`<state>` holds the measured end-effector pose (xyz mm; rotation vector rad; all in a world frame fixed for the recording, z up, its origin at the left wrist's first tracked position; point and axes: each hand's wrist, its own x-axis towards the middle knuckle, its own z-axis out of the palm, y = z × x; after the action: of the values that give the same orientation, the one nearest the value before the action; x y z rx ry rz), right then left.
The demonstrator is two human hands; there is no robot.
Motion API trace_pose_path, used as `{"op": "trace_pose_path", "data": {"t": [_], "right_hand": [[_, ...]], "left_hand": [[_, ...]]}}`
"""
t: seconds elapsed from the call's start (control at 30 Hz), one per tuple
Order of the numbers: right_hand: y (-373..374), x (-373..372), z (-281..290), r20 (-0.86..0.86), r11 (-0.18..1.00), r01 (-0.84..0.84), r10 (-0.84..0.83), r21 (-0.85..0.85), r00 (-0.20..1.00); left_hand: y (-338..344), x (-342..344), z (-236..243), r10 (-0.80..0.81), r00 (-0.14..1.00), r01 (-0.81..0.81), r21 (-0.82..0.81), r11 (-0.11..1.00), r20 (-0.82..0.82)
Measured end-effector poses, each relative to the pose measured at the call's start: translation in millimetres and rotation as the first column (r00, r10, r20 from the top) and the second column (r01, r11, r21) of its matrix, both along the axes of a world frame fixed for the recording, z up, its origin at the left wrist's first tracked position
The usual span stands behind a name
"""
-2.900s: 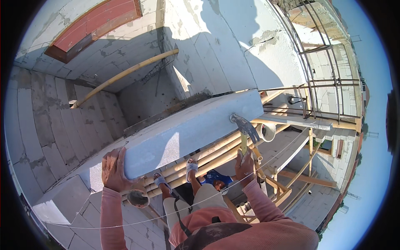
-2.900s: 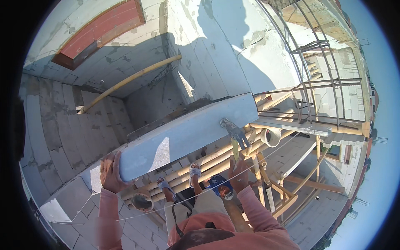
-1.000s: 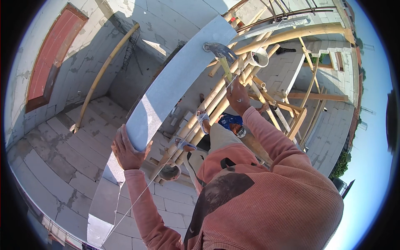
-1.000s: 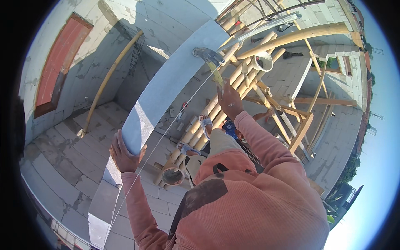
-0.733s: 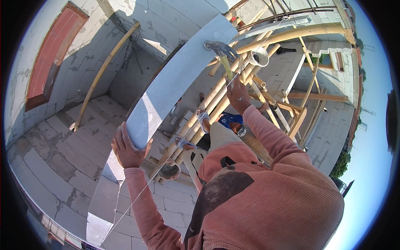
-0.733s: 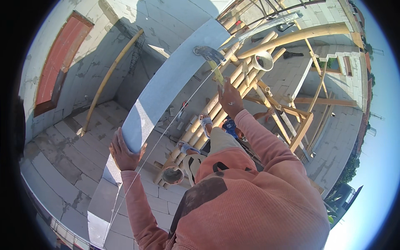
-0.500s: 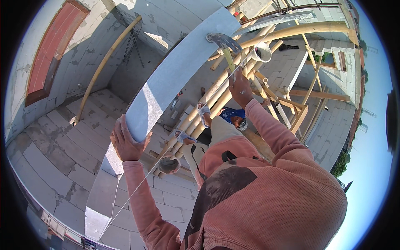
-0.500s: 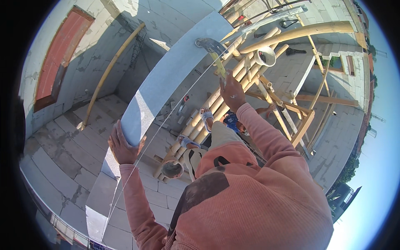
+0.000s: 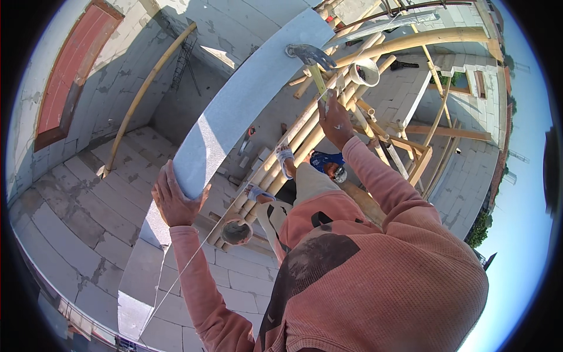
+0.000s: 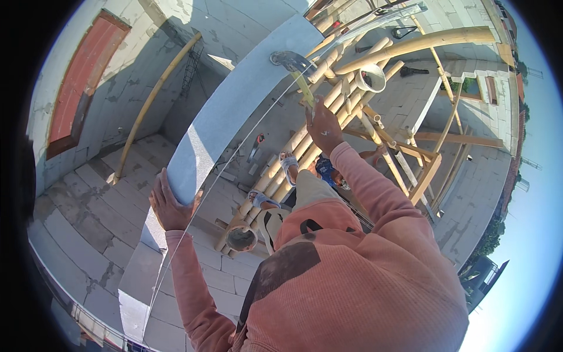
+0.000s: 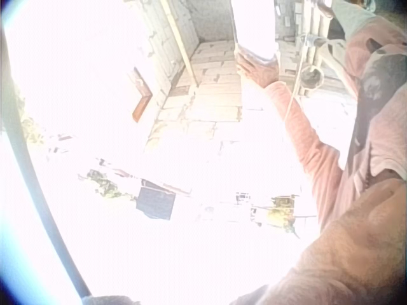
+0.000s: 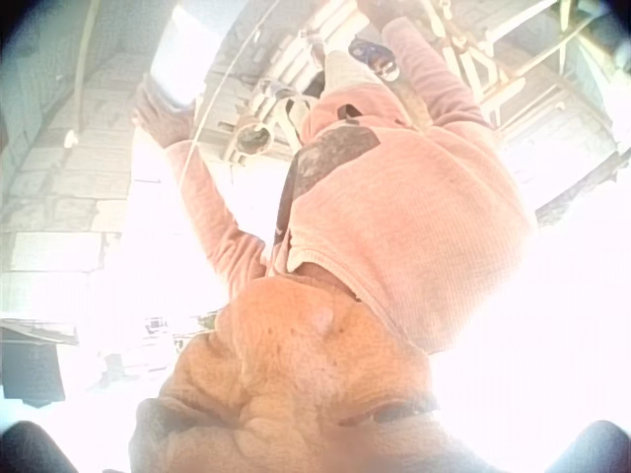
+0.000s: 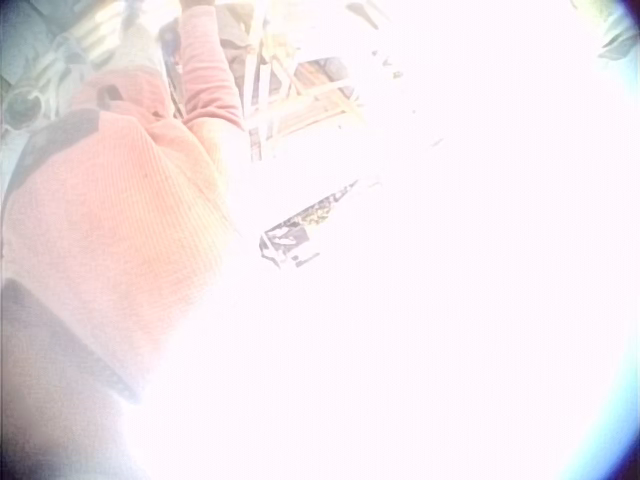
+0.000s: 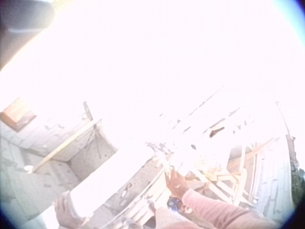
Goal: The person aligns a guide string along a wall, applies mortar from a bucket onto the wall using a trowel, and places a concrete block onto the mortar, tapping it into position with a hammer.
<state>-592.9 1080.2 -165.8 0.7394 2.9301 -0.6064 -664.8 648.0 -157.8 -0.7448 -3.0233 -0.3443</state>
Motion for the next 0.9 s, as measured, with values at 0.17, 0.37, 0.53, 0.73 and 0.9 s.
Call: {"op": "trace_pose_path", "data": {"t": [0.17,0.37,0.53,0.73,0.9], "right_hand": [[3,2,-1,-0.025,1.0,-0.015,0.016,0.006,1.0],[1,-4,26,0.003,1.0,0.022,-0.021,-0.017,1.0],[31,-16,64,0.015,0.978,0.078,-0.077,-0.193,0.997],[75,-41,107,-0.16,0.983,-0.162,0.146,-0.089,0.976],[124,-46,119,-0.121,0.948,-0.302,0.313,0.101,0.942]], "left_hand": [[2,-1,3,0.014,1.0,-0.014,-0.009,1.0,0.023],[1,-2,2,0.033,0.999,-0.034,0.015,0.999,0.022],[-1,5,4,0.049,0.991,-0.05,-0.001,0.999,0.128],[2,6,12,0.105,0.976,-0.087,-0.099,0.991,0.19],[100,-10,25,-0.025,0.997,0.014,-0.131,0.991,-0.078]]}}
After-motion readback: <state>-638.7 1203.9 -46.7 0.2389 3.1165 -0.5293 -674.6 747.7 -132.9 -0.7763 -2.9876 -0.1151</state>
